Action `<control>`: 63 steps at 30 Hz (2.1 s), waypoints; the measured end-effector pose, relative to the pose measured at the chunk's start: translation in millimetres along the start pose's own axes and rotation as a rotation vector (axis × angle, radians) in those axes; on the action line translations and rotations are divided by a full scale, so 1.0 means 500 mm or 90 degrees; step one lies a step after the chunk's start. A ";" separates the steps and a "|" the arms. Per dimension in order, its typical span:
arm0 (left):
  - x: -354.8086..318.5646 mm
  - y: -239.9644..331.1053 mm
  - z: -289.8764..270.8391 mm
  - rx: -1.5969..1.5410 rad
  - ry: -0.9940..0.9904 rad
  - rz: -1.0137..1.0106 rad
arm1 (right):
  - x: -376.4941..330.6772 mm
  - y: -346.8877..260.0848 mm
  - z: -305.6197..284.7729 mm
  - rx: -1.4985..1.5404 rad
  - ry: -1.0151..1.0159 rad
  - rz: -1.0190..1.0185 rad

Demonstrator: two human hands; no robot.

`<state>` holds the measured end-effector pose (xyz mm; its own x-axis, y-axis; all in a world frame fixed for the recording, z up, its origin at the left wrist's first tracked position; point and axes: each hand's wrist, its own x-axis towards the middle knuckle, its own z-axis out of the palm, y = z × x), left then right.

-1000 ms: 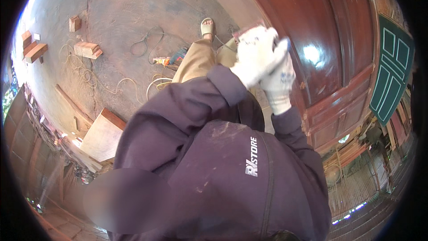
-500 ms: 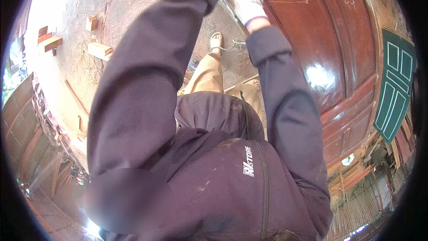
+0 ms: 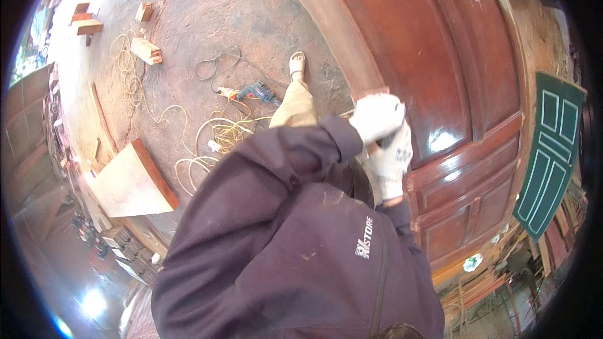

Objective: The person applies a reddish paste to a wooden door using a small tool, then smooths and sands the surface with an electric sander. The door is worked on in sections, with repeated application and sanding.

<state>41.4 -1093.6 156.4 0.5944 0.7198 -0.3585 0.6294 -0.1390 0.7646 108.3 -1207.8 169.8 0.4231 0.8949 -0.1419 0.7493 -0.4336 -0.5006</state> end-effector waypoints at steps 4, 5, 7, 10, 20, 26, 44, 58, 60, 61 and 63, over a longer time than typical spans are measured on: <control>-0.085 0.024 0.157 -0.046 0.166 0.080 | -0.104 0.131 -0.021 -0.012 -0.041 -0.007; -0.095 0.031 0.164 -0.087 0.163 0.058 | -0.113 0.140 -0.035 -0.014 -0.056 -0.036; -0.088 0.032 0.136 -0.134 0.147 0.012 | -0.087 0.129 -0.024 -0.039 -0.052 -0.058; -0.024 -0.008 0.049 -0.187 0.226 -0.026 | 0.019 0.051 0.000 -0.043 -0.041 -0.148; 0.272 -0.215 -0.387 -0.179 0.249 -0.071 | 0.461 -0.303 0.145 -0.011 0.001 -0.257; 0.497 -0.343 -0.595 0.420 0.272 0.209 | 0.696 -0.440 0.216 -0.044 0.044 -0.334; 0.102 -0.029 -0.008 0.008 0.266 0.104 | 0.153 -0.025 -0.019 -0.026 -0.071 -0.076; 0.067 -0.123 -0.144 -0.217 0.304 0.095 | 0.221 -0.085 0.053 -0.040 -0.115 -0.328; 0.104 -0.162 -0.209 -0.258 0.316 0.079 | 0.288 -0.155 0.080 -0.058 -0.142 -0.338; 0.125 -0.187 -0.235 -0.238 0.352 0.092 | 0.319 -0.180 0.103 -0.034 -0.123 -0.353; 0.163 -0.238 -0.292 -0.279 0.369 0.086 | 0.375 -0.240 0.137 -0.047 -0.111 -0.366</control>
<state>-58.1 -919.1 114.1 0.2167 0.9762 0.0010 0.2400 -0.0542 0.9693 62.5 -980.9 144.6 -0.1446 0.9895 -0.0069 0.8689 0.1237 -0.4793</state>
